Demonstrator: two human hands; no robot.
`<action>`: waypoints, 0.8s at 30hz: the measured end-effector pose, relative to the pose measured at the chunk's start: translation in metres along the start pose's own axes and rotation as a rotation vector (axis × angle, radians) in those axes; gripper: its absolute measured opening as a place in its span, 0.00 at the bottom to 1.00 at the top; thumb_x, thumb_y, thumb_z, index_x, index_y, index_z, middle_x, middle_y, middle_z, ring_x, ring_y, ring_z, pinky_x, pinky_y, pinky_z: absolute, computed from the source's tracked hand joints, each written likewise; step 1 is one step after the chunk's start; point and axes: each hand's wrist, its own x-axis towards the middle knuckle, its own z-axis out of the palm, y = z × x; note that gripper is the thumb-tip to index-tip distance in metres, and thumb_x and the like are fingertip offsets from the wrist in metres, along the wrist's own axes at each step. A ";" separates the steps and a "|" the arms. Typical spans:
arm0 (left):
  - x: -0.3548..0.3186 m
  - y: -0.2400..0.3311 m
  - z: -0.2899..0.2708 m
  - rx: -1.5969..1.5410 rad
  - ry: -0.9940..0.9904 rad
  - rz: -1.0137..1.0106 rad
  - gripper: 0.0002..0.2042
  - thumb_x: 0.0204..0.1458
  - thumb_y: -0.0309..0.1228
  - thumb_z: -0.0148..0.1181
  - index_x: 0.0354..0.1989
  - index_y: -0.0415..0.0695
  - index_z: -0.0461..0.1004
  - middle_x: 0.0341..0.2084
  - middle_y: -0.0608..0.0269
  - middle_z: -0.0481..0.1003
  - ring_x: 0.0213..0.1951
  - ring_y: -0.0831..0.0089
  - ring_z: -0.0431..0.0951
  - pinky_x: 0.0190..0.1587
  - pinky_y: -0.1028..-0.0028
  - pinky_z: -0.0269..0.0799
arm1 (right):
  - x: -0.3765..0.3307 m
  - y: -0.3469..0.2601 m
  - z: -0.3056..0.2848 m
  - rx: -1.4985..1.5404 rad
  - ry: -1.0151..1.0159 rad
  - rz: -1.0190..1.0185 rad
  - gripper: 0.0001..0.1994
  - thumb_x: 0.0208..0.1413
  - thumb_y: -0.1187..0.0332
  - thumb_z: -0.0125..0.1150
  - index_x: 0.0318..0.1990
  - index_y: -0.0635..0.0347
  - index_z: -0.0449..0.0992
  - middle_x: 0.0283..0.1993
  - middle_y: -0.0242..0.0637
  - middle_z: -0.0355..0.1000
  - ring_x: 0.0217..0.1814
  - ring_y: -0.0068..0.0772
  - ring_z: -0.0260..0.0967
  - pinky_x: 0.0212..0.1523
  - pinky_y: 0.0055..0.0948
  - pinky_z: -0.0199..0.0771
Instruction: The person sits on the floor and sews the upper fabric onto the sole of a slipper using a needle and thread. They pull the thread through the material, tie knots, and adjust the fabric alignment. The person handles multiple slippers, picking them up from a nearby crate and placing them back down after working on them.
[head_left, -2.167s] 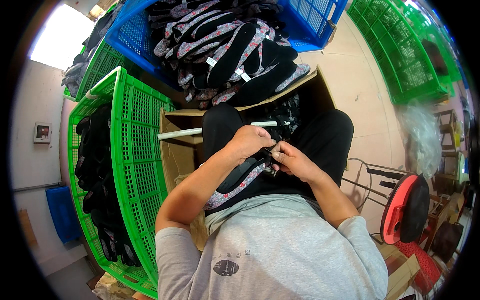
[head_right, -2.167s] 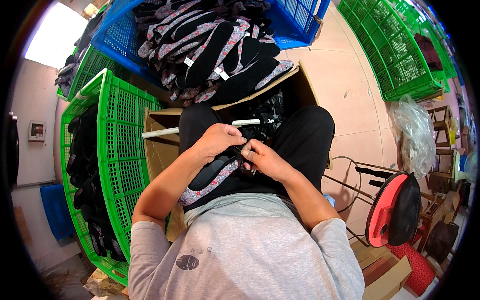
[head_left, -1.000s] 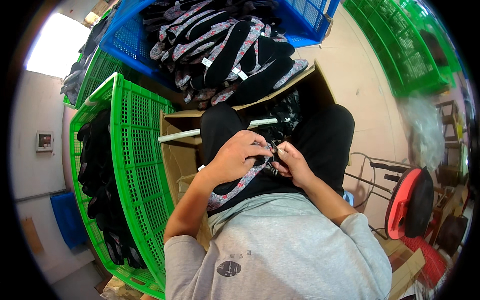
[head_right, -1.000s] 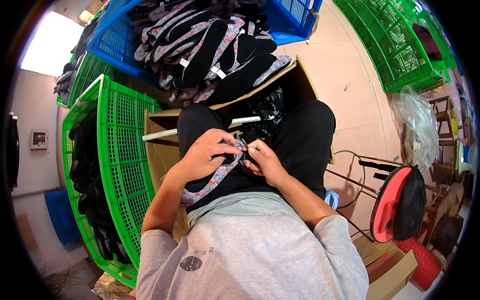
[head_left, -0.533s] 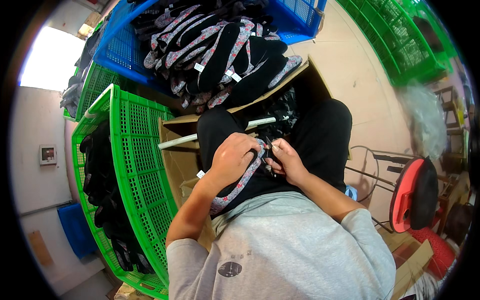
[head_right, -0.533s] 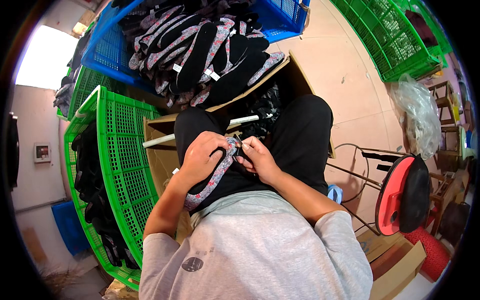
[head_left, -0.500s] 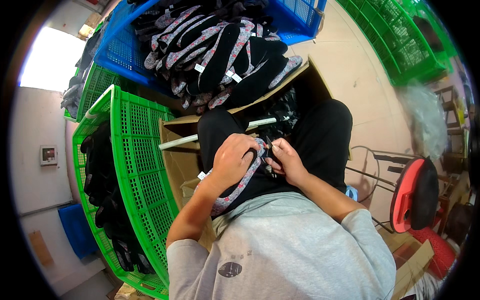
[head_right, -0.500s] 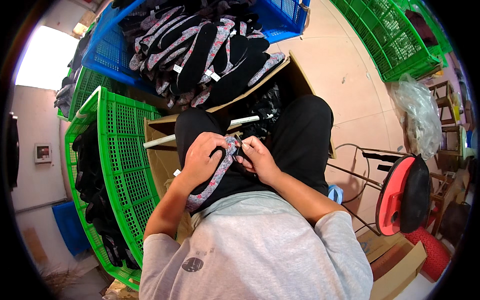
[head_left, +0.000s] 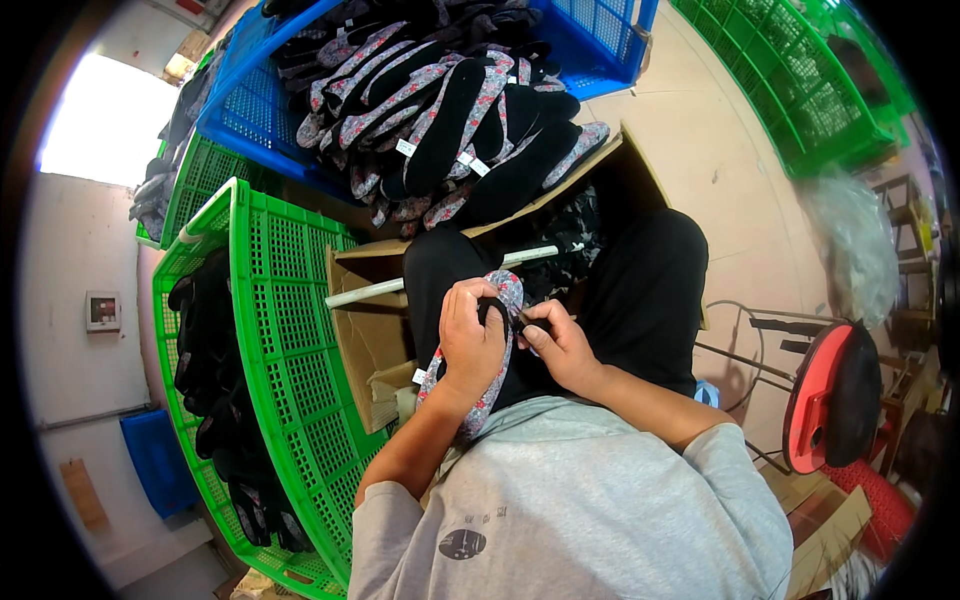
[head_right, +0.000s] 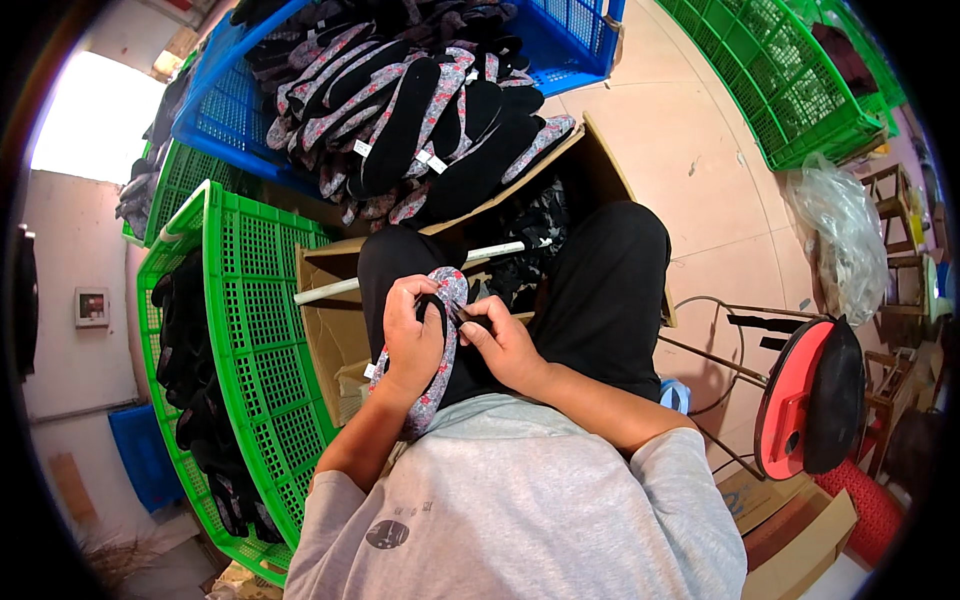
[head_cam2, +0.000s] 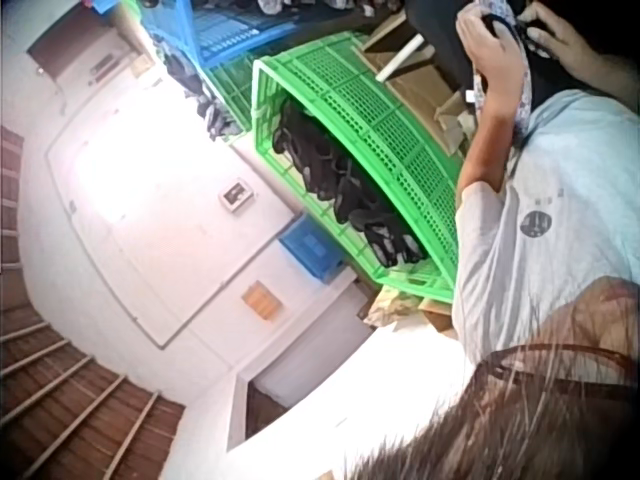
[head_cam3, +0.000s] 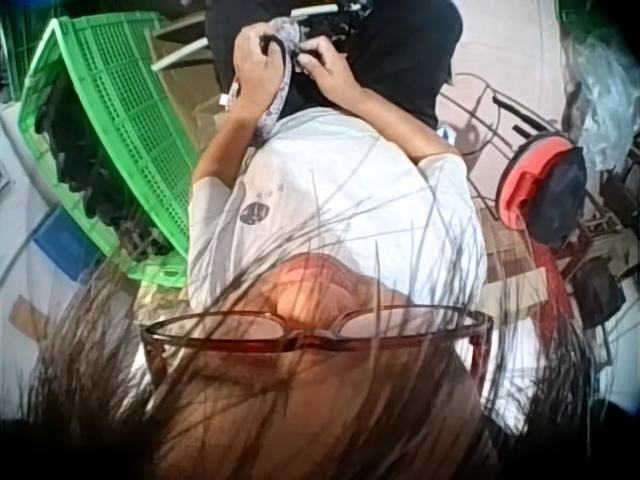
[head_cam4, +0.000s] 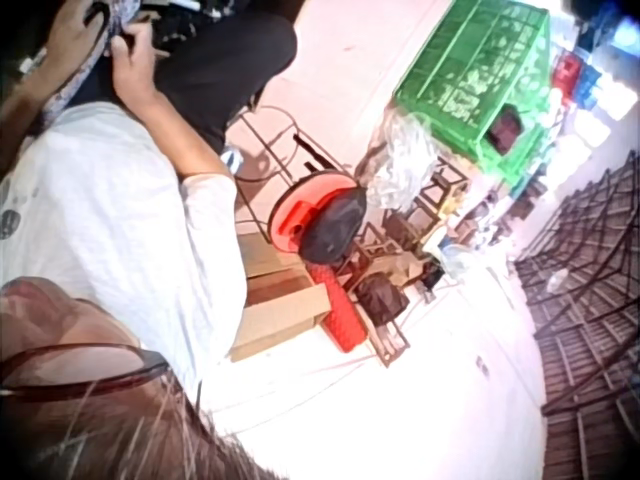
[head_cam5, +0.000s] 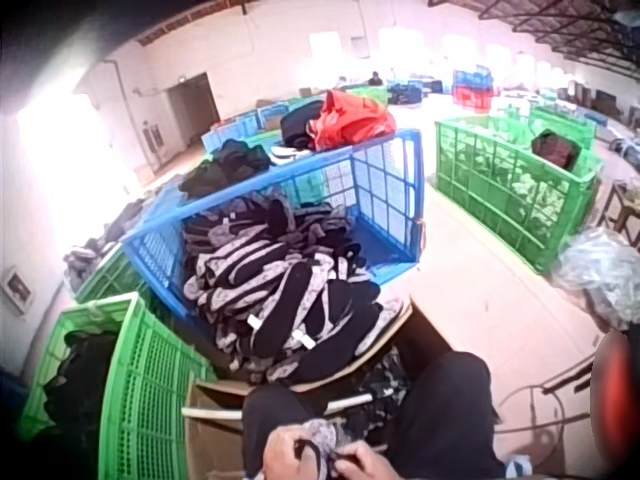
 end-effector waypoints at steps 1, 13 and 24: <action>0.000 0.000 0.000 -0.001 0.004 0.004 0.10 0.44 0.15 0.55 0.34 0.39 0.68 0.36 0.53 0.73 0.41 0.54 0.73 0.48 0.63 0.68 | 0.000 0.002 0.000 -0.041 -0.001 -0.017 0.10 0.67 0.67 0.53 0.50 0.61 0.63 0.39 0.34 0.70 0.37 0.20 0.68 0.41 0.21 0.70; -0.001 -0.001 0.004 0.038 0.073 0.010 0.09 0.44 0.15 0.55 0.34 0.39 0.69 0.35 0.54 0.73 0.41 0.55 0.73 0.47 0.63 0.69 | 0.005 0.011 0.012 -0.249 0.107 -0.078 0.11 0.65 0.67 0.55 0.48 0.63 0.65 0.35 0.42 0.75 0.35 0.35 0.77 0.38 0.31 0.74; -0.003 -0.001 0.006 0.070 0.077 0.016 0.08 0.44 0.16 0.56 0.34 0.40 0.69 0.35 0.54 0.73 0.40 0.55 0.74 0.47 0.63 0.68 | 0.007 0.013 0.019 -0.276 0.173 -0.112 0.10 0.65 0.66 0.54 0.46 0.63 0.66 0.31 0.41 0.74 0.31 0.34 0.75 0.35 0.31 0.73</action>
